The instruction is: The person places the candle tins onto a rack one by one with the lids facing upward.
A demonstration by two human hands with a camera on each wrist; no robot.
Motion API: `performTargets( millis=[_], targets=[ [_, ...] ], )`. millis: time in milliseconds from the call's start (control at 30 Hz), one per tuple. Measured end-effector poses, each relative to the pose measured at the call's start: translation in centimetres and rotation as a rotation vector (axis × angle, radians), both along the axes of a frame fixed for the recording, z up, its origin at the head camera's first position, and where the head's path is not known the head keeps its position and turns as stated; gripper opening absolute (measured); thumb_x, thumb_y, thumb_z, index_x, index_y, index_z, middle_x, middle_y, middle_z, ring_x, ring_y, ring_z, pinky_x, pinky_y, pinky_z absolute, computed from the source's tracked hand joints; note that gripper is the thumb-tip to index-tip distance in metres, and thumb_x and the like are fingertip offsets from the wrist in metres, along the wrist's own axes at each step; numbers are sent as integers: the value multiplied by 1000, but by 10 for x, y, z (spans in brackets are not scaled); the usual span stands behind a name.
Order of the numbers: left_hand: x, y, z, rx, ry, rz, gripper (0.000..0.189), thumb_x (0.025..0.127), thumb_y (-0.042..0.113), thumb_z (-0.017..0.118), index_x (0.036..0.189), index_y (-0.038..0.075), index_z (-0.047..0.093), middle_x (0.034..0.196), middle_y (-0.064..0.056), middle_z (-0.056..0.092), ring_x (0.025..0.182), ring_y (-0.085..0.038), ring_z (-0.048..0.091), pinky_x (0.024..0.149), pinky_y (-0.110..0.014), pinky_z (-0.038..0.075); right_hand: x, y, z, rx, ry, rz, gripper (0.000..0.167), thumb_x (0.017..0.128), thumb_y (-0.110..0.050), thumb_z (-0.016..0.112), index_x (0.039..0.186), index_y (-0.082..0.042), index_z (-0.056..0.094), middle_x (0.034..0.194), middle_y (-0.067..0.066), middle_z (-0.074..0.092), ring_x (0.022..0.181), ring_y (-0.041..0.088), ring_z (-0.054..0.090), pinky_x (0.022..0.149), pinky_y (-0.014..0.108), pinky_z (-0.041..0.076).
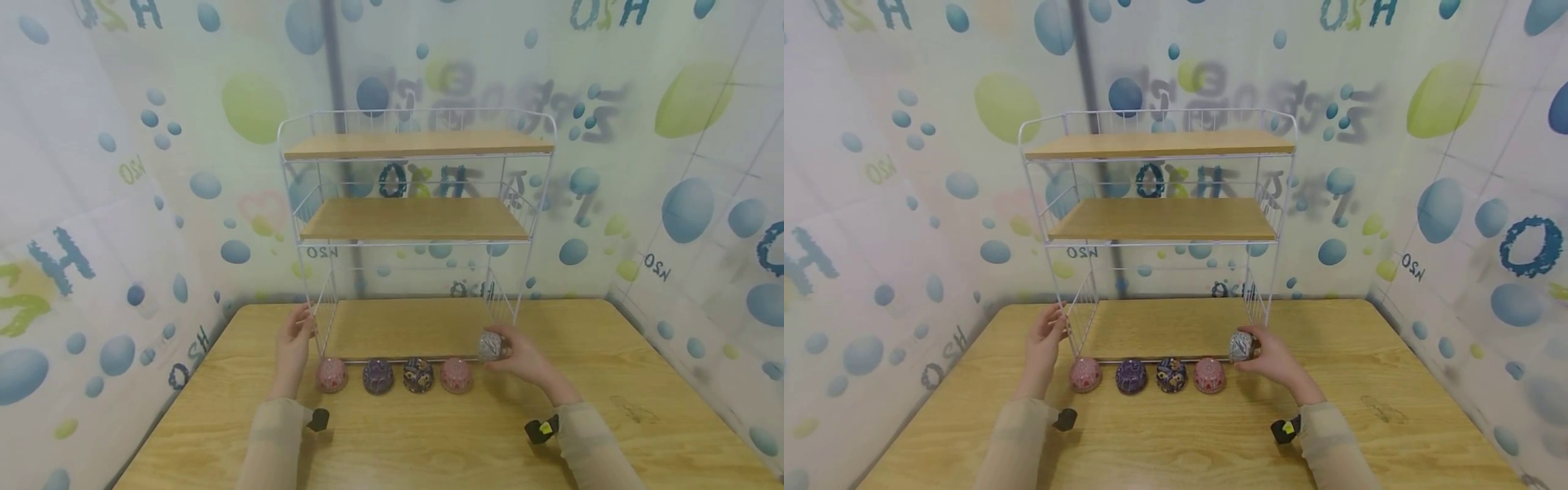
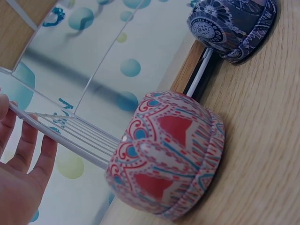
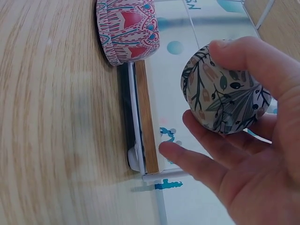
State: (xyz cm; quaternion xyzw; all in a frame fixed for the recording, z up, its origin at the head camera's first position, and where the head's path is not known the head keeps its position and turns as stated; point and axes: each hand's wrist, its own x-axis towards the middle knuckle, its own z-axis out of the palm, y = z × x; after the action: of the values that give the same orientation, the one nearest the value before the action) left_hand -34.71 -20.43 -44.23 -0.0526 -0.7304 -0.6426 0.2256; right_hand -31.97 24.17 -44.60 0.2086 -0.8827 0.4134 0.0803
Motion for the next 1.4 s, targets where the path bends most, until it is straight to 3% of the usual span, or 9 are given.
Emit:
performTargets(
  millis=[333,600,800,867,1067,1267,1400],
  targets=[
    [3,0,7,32,-28,-26,33,101,9,50,133,1,53,116,-14,53,96,-12,56,85,-26,51,-1,1,0,-15,-27,-7,69,71,-6,82,129,10,49,123,30,52,104,46,56,74,36,56],
    [20,7,24,19,-33,-41,31,101,5,49,131,-1,53,118,-24,52,105,-35,54,89,-34,51,0,1,0,-31,-40,-13,70,72,-8,84,129,11,49,118,25,55,95,32,59,70,31,54],
    [23,9,26,26,-46,-37,33,101,7,49,133,-2,51,116,-16,52,95,-10,55,89,-34,48,-1,1,0,-15,-39,-16,72,72,-15,85,130,9,50,117,24,57,93,30,60,69,31,54],
    [22,9,26,29,-50,-38,34,102,8,49,134,-2,50,115,-12,51,94,-7,55,88,-34,48,-1,1,0,-20,-44,-18,73,72,-17,86,131,8,50,117,23,58,93,29,60,69,31,54],
    [22,9,25,27,-56,-35,34,102,8,48,134,-2,51,115,-12,52,103,-24,55,89,-33,48,1,1,1,-71,-78,9,76,74,-19,85,134,7,47,119,25,57,94,31,61,71,33,55],
    [21,9,25,25,-47,-28,34,102,7,48,133,-3,51,116,-14,52,97,-12,55,88,-32,49,2,0,4,-87,-89,16,76,76,-20,84,136,5,46,122,25,56,98,34,61,75,36,55],
    [15,6,19,40,-46,-28,33,101,7,49,133,-2,51,115,-13,52,98,-15,55,88,-33,50,2,-1,2,-81,-71,20,75,76,-19,84,136,5,46,128,27,53,107,40,57,79,39,55]
  ],
)
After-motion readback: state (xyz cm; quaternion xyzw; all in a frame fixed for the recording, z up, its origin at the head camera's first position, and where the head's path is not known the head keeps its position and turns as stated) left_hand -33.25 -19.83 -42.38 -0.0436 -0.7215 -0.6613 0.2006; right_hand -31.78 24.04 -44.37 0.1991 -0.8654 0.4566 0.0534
